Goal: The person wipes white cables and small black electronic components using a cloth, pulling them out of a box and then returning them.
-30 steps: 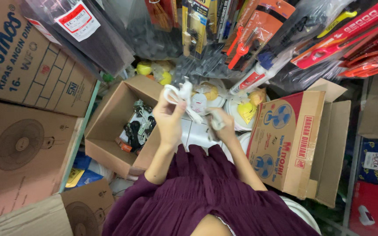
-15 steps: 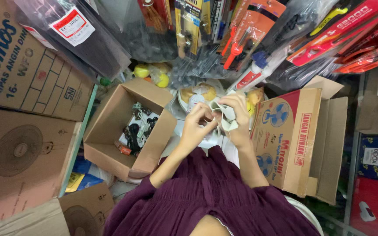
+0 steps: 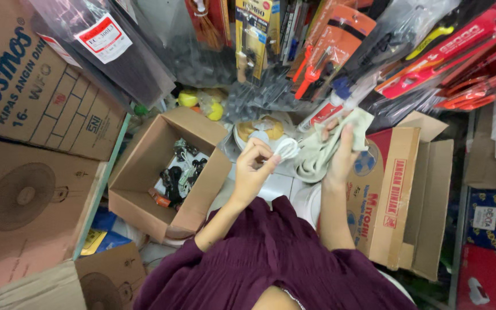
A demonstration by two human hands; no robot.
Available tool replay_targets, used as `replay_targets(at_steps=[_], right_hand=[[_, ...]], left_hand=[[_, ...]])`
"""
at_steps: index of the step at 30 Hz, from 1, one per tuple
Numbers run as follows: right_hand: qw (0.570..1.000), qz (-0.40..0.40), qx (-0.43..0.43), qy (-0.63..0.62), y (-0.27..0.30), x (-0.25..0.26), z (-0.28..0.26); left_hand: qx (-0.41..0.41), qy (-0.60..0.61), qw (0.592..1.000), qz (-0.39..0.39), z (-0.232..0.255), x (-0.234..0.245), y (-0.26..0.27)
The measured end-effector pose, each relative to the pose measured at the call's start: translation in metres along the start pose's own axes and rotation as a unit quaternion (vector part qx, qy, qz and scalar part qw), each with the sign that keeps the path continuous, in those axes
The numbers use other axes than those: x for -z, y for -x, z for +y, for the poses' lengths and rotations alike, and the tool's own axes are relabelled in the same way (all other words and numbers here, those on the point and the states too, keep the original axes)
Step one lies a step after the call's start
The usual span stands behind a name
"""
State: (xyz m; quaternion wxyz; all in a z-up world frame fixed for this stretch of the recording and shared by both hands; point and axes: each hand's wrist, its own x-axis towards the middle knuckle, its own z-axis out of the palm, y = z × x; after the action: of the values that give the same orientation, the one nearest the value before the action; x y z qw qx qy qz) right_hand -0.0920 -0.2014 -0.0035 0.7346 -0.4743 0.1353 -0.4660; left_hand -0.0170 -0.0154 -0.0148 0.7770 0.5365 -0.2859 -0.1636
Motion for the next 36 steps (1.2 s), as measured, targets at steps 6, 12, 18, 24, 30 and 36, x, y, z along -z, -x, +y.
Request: replay_targets(at_steps=[6,12,18,24,30,36], right_hand=[[0.979,-0.164,0.048,0.114,0.048,-0.024,0.029],[0.989,-0.113,-0.008,0.099,0.045,-0.037,0.058],[0.997,-0.041,-0.057,-0.012,0.005,-0.054,0.050],[0.987,-0.134,0.015,0.092,-0.057,-0.070,0.046],[0.966,-0.139,0.079,0.203,-0.114,-0.077,0.056],[0.951,-0.071,0.111,0.278,-0.154,-0.082,0.067]], left_hand=[[-0.042,-0.036,0.998,0.014,-0.005,-0.008,-0.014],[-0.006,0.006,0.999,0.036,-0.014,-0.006,-0.033],[-0.005,0.054,0.997,0.054,-0.009,-0.002,-0.082],[-0.165,-0.044,0.985,0.039,0.023,-0.007,-0.180],[-0.164,0.037,0.986,0.017,0.043,-0.041,-0.258],[-0.130,0.058,0.990,0.007,0.023,-0.049,-0.299]])
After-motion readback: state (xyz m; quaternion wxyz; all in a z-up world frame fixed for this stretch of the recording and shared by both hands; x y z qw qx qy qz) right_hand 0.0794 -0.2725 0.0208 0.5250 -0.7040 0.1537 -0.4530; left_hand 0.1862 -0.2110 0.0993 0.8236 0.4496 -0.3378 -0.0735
